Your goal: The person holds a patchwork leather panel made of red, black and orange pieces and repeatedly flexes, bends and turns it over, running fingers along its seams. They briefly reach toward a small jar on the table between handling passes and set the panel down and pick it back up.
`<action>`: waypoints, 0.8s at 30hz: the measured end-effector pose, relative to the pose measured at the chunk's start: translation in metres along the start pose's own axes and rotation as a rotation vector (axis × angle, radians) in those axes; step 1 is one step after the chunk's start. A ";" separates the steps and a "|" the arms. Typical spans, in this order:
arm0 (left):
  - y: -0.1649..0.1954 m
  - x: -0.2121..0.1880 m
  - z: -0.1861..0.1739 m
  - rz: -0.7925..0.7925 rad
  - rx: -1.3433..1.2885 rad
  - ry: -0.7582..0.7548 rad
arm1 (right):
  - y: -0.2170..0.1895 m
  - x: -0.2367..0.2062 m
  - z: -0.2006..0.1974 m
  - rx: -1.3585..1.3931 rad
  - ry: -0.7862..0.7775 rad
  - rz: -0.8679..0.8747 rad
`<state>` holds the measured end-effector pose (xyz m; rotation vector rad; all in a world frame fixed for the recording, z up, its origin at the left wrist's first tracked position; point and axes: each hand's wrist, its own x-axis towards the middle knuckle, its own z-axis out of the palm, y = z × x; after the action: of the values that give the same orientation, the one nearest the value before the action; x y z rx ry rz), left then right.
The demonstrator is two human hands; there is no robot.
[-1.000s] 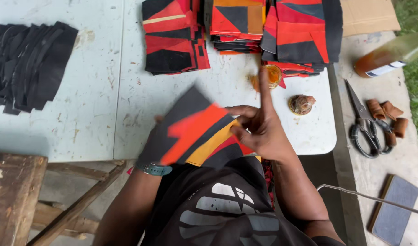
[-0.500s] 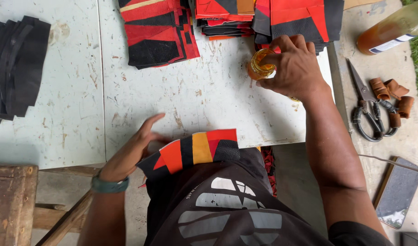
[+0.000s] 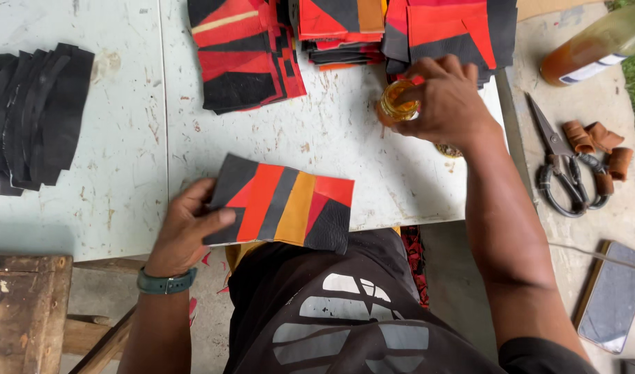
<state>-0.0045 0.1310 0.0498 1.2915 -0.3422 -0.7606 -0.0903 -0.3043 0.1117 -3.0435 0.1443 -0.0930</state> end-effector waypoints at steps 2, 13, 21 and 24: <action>-0.007 -0.003 0.002 0.009 -0.208 -0.164 | 0.001 -0.018 -0.013 0.020 0.105 0.014; -0.036 0.041 0.061 0.477 0.253 0.359 | -0.004 -0.059 -0.020 0.109 0.201 0.017; 0.010 0.112 0.069 0.322 -0.247 0.020 | -0.002 -0.066 -0.013 0.086 0.344 0.092; -0.003 0.123 0.073 0.199 -0.409 -0.143 | 0.000 -0.063 -0.002 0.060 0.320 0.088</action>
<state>0.0370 -0.0056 0.0445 0.8080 -0.3998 -0.7106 -0.1535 -0.2982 0.1097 -2.9338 0.2916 -0.5670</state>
